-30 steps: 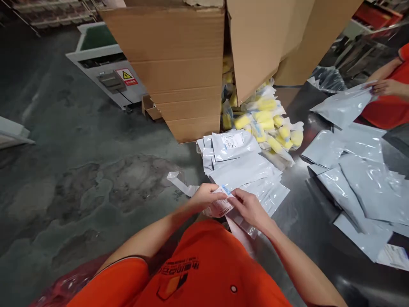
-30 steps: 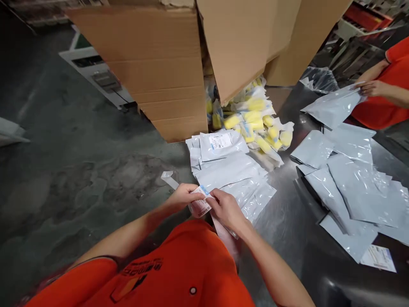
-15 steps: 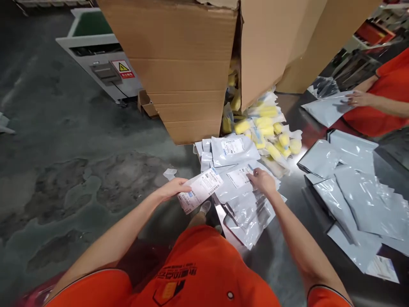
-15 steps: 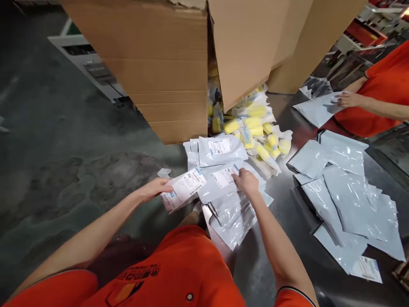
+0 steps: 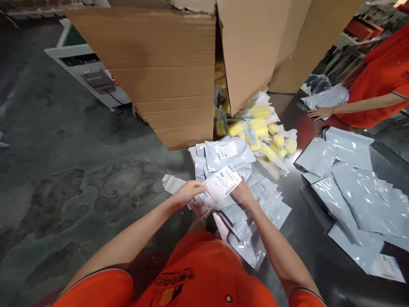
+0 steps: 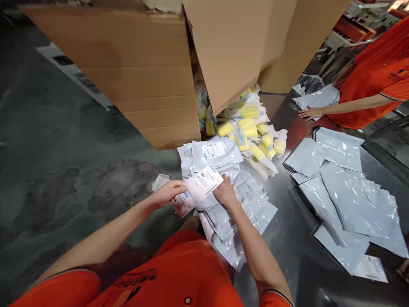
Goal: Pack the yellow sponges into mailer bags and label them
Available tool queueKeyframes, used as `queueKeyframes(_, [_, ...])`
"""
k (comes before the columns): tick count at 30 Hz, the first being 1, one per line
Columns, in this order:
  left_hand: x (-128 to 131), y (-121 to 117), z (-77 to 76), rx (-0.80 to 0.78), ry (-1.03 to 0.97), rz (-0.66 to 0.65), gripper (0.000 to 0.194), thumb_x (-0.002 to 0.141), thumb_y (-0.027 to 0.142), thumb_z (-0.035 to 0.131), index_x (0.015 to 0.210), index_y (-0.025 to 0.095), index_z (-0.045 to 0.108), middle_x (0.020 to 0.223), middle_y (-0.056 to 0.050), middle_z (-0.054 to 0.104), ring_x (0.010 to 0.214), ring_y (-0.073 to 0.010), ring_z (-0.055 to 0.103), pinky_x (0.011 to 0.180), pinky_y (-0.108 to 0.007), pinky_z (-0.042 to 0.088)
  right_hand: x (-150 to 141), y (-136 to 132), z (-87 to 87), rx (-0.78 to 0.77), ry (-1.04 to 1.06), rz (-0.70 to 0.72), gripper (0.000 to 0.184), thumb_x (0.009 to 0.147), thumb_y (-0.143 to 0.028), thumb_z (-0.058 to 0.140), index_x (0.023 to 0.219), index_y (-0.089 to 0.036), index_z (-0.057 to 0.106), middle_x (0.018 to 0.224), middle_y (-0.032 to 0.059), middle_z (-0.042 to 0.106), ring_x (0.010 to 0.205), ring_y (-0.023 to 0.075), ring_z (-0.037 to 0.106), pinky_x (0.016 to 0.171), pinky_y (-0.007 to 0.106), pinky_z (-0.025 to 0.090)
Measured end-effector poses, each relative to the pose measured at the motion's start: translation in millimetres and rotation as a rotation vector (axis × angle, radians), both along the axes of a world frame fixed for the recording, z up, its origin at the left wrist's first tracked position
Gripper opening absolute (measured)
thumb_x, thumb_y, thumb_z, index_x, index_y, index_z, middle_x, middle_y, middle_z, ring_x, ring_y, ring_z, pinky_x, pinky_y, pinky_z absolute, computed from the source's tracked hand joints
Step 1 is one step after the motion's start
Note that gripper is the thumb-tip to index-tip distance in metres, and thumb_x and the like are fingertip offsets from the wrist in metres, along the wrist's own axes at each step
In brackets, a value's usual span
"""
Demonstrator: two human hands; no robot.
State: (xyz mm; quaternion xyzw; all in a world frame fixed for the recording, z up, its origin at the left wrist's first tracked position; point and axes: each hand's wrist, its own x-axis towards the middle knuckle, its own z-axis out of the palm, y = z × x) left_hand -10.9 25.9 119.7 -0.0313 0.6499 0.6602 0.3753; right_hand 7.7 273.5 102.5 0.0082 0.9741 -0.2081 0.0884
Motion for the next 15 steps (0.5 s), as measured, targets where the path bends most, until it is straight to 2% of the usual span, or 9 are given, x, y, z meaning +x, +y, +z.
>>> queueKeyframes(2, [1,6,5.0,-0.072,0.064,-0.031,0.047,0.061,0.056,0.079,0.074,0.012,0.067,0.068,-0.002,0.064,0.063,-0.0156,0.055,0.057,-0.024,0.039,0,14,15.4,-0.345,0.055,-0.071,0.056,0.102,-0.043,0.029,0.148,-0.018,0.045,0.147,0.0162,0.053,0.133,0.0281,0.051,0.105,0.045,0.045])
queueKeyframes(3, [2,8,7.8,-0.100,0.100,-0.050,0.048,0.062,0.058,0.078,0.074,0.012,0.067,0.069,-0.002,0.063,0.063,-0.0154,0.054,0.057,-0.024,0.039,1,21,25.7,-0.553,0.064,-0.085,0.055,0.102,-0.046,0.029,0.148,-0.020,0.045,0.144,0.0136,0.056,0.130,0.0256,0.054,0.102,0.042,0.047])
queueKeyframes(4, [3,9,11.1,-0.130,0.135,-0.070,0.050,0.064,0.061,0.075,0.074,0.012,0.067,0.070,-0.002,0.063,0.064,-0.0157,0.054,0.057,-0.025,0.039,3,26,36.2,-0.730,0.065,-0.078,0.054,0.100,-0.049,0.036,0.145,-0.022,0.047,0.139,0.0112,0.060,0.124,0.0244,0.058,0.099,0.040,0.049])
queueKeyframes(5, [3,9,15.2,-0.161,0.166,-0.097,0.052,0.067,0.063,0.071,0.075,0.012,0.067,0.072,-0.003,0.064,0.065,-0.0166,0.054,0.058,-0.025,0.040,6,30,45.9,-0.840,0.061,-0.061,0.052,0.095,-0.051,0.048,0.138,-0.023,0.053,0.130,0.0090,0.065,0.116,0.0239,0.061,0.096,0.038,0.050])
queueKeyframes(8, [0,12,34.6,-0.265,0.281,-0.190,0.056,0.074,0.063,0.065,0.097,0.012,0.071,0.091,-0.009,0.070,0.077,-0.0217,0.061,0.063,-0.028,0.045,19,24,64.3,-0.844,0.065,-0.071,0.031,0.083,-0.046,0.067,0.101,-0.021,0.067,0.095,0.0035,0.070,0.088,0.0213,0.063,0.082,0.034,0.049])
queueKeyframes(11, [-10,25,61.7,-0.292,0.429,-0.270,0.072,0.070,0.049,0.075,0.134,0.020,0.059,0.130,-0.010,0.064,0.100,-0.0242,0.063,0.077,-0.027,0.049,29,6,68.7,-0.864,0.110,-0.083,0.024,0.084,-0.043,0.063,0.081,-0.020,0.064,0.076,-0.0002,0.064,0.075,0.0178,0.058,0.072,0.030,0.045])
queueKeyframes(12, [-14,32,70.3,-0.281,0.446,-0.290,0.073,0.069,0.047,0.076,0.135,0.021,0.057,0.132,-0.009,0.063,0.100,-0.0232,0.063,0.078,-0.027,0.049,30,2,68.7,-0.874,0.124,-0.059,0.024,0.085,-0.043,0.061,0.080,-0.020,0.065,0.075,-0.0005,0.063,0.074,0.0171,0.058,0.071,0.029,0.044])
queueKeyframes(13, [-17,41,77.7,-0.271,0.441,-0.304,0.066,0.069,0.047,0.075,0.129,0.021,0.061,0.125,-0.008,0.066,0.093,-0.0216,0.063,0.075,-0.026,0.048,29,1,68.3,-0.883,0.124,-0.020,0.025,0.086,-0.044,0.060,0.081,-0.019,0.066,0.075,-0.0005,0.064,0.075,0.0167,0.058,0.071,0.028,0.044])
queueKeyframes(15, [-23,59,87.2,-0.280,0.403,-0.299,0.043,0.070,0.051,0.071,0.096,0.017,0.068,0.091,-0.004,0.069,0.072,-0.0169,0.057,0.062,-0.025,0.043,18,14,65.8,-0.917,0.092,0.050,0.029,0.089,-0.046,0.057,0.088,-0.019,0.068,0.079,0.0001,0.067,0.076,0.0163,0.060,0.071,0.028,0.046])
